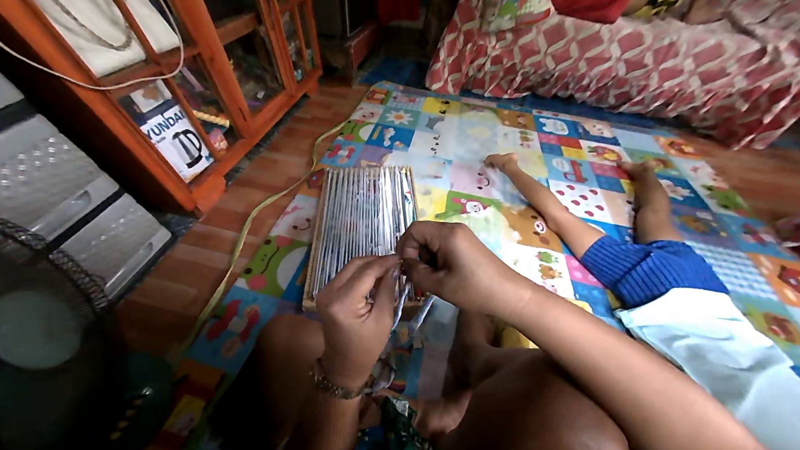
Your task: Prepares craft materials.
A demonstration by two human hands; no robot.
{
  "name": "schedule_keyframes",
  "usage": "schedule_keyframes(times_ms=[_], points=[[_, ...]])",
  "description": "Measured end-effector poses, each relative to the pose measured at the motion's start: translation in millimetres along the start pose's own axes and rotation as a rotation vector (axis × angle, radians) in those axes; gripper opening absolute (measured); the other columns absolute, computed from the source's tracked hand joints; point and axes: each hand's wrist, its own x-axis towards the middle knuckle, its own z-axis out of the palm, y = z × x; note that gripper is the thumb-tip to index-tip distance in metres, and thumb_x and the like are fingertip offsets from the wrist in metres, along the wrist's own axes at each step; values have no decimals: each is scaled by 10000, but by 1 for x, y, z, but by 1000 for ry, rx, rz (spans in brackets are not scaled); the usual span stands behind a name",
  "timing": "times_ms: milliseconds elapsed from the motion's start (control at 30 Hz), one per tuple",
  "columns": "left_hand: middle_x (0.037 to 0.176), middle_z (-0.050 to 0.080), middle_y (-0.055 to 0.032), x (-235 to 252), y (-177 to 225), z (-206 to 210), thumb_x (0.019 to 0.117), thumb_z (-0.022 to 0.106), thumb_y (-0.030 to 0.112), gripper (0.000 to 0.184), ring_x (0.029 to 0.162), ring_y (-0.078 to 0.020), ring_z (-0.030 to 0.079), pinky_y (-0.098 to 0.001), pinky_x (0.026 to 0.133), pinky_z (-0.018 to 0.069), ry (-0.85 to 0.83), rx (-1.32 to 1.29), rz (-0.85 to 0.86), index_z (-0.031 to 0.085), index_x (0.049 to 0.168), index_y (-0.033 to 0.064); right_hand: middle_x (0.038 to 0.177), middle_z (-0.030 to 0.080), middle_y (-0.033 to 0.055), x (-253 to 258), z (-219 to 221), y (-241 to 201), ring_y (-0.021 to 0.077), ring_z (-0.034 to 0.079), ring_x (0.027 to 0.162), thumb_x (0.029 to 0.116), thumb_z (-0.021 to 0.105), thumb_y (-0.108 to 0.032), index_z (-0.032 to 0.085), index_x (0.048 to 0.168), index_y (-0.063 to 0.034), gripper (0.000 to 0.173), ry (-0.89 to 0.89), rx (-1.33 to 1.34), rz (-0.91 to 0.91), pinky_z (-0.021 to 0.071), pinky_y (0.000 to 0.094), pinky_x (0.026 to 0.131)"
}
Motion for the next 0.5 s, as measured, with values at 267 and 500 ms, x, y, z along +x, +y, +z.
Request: schedule_keyframes(times_ms=[267,500], points=[[931,642,-62,-3,1,10,1023,533,99,150,850,-53,625,-210,811,547,-17,4,-62,634,1014,-12,624,510,-32,0,-1,-3,4,446,522,911,652,-50,613,824,-59,96,-6,72,89,366,160,491],[1003,655,-82,-9,-3,20,1001,579,79,88,930,-75,652,-221,847,565,103,-1,36,625,992,5,621,515,-34,-1,-2,-4,2,458,528,906,652,-43,602,813,-65,108,-14,104,101,374,160,495]])
